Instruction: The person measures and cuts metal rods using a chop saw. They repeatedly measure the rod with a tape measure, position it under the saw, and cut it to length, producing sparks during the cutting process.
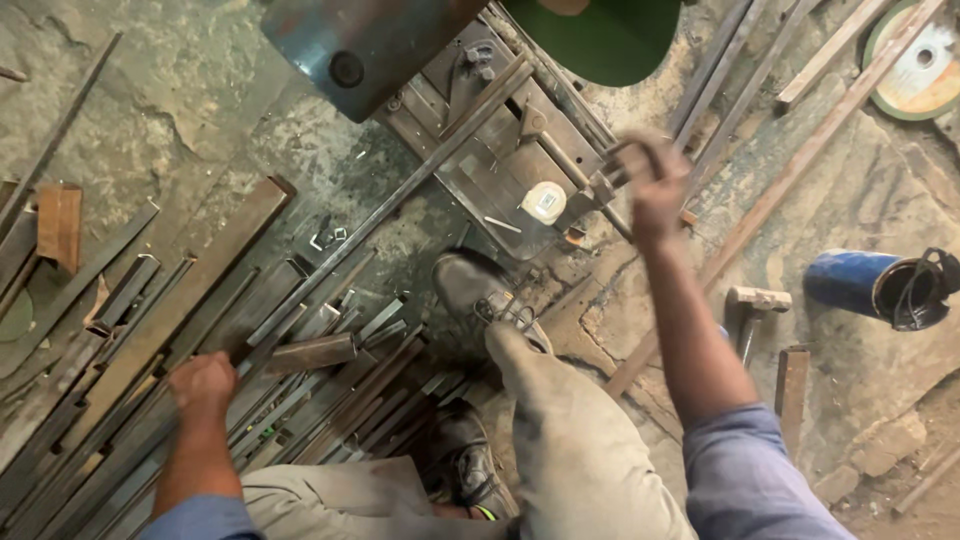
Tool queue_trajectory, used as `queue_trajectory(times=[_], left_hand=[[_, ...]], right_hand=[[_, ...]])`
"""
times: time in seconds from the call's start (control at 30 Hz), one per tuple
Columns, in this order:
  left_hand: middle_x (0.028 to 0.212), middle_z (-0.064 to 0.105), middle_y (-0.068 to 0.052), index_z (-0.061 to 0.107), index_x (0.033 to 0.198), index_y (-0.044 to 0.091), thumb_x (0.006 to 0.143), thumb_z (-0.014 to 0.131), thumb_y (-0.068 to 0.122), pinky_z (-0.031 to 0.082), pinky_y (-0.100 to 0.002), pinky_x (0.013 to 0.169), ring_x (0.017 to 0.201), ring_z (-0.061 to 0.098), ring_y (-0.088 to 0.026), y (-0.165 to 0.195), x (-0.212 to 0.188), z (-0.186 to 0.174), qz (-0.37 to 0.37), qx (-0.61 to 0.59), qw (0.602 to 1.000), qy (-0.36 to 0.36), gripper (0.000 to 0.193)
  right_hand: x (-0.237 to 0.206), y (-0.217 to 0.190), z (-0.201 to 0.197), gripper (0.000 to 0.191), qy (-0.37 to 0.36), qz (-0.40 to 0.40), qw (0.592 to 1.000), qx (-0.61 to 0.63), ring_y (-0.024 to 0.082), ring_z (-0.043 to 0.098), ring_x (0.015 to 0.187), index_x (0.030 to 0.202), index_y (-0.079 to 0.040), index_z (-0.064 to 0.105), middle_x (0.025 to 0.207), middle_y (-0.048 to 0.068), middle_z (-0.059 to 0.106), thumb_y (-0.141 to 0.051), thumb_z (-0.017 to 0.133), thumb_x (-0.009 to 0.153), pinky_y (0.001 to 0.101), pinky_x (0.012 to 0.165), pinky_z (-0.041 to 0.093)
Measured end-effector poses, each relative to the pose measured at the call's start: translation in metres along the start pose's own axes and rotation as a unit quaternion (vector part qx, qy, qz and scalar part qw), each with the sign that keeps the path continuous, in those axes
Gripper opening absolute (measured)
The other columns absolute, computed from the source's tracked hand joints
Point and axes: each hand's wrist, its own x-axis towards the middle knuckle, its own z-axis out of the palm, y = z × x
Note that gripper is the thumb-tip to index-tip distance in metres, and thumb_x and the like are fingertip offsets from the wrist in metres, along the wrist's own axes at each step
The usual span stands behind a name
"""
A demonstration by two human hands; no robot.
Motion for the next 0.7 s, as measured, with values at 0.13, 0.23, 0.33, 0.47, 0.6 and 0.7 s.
queue_trajectory(times=[0.13,0.23,0.33,0.47,0.6,0.7], left_hand=[[0.097,0.080,-0.009,0.079,0.086,0.015,0.101,0.049,0.033,0.059,-0.038,0.090,0.092,0.078,-0.026,0.004,0.000,0.000,0.005,-0.035,0.999,-0.006,0.038],[0.101,0.078,-0.010,0.079,0.089,0.017,0.083,0.060,0.030,0.060,-0.041,0.086,0.095,0.076,-0.028,0.015,0.013,-0.012,0.058,-0.038,0.998,-0.005,0.023],[0.099,0.078,-0.012,0.079,0.092,0.016,0.080,0.066,0.034,0.060,-0.046,0.080,0.093,0.075,-0.031,0.046,0.036,-0.034,0.093,-0.052,0.994,-0.030,0.025],[0.107,0.074,-0.011,0.074,0.113,0.014,0.084,0.070,0.050,0.056,-0.051,0.085,0.102,0.072,-0.032,0.110,0.056,-0.071,0.159,-0.101,0.979,0.081,0.046],[0.120,0.069,-0.013,0.070,0.125,0.016,0.101,0.061,0.054,0.050,-0.058,0.092,0.112,0.065,-0.035,0.172,0.063,-0.116,0.150,-0.170,0.953,0.201,0.045],[0.122,0.067,-0.014,0.067,0.132,0.020,0.086,0.064,0.061,0.052,-0.060,0.084,0.115,0.063,-0.035,0.178,0.068,-0.134,0.144,-0.174,0.963,0.148,0.062]], right_hand=[[-0.049,-0.012,0.084,0.033,-0.214,-0.064,0.955,-0.194,0.028,0.071,0.099,0.120,-0.008,0.071,0.107,0.012,0.073,-0.009,0.071,0.087,0.0407,0.087,0.059],[-0.061,-0.006,0.122,0.045,-0.225,-0.161,0.893,-0.354,0.035,0.063,0.108,0.123,-0.006,0.068,0.116,0.017,0.067,-0.016,0.074,0.080,0.0471,0.089,0.049],[-0.067,0.008,0.141,0.046,-0.226,-0.170,0.864,-0.416,0.033,0.059,0.114,0.126,-0.005,0.065,0.122,0.016,0.062,-0.020,0.073,0.084,0.0464,0.095,0.044],[-0.071,0.033,0.157,0.034,-0.233,-0.156,0.831,-0.480,0.033,0.060,0.104,0.116,-0.006,0.068,0.108,0.015,0.061,-0.019,0.072,0.085,0.0476,0.089,0.046],[-0.071,0.049,0.169,0.024,-0.225,-0.149,0.826,-0.495,0.030,0.061,0.102,0.100,-0.010,0.070,0.104,0.011,0.061,-0.011,0.070,0.076,0.0433,0.086,0.052],[-0.074,0.045,0.172,0.029,-0.221,-0.183,0.823,-0.491,0.029,0.060,0.102,0.099,-0.008,0.070,0.106,0.011,0.061,-0.014,0.070,0.071,0.0413,0.085,0.051]])
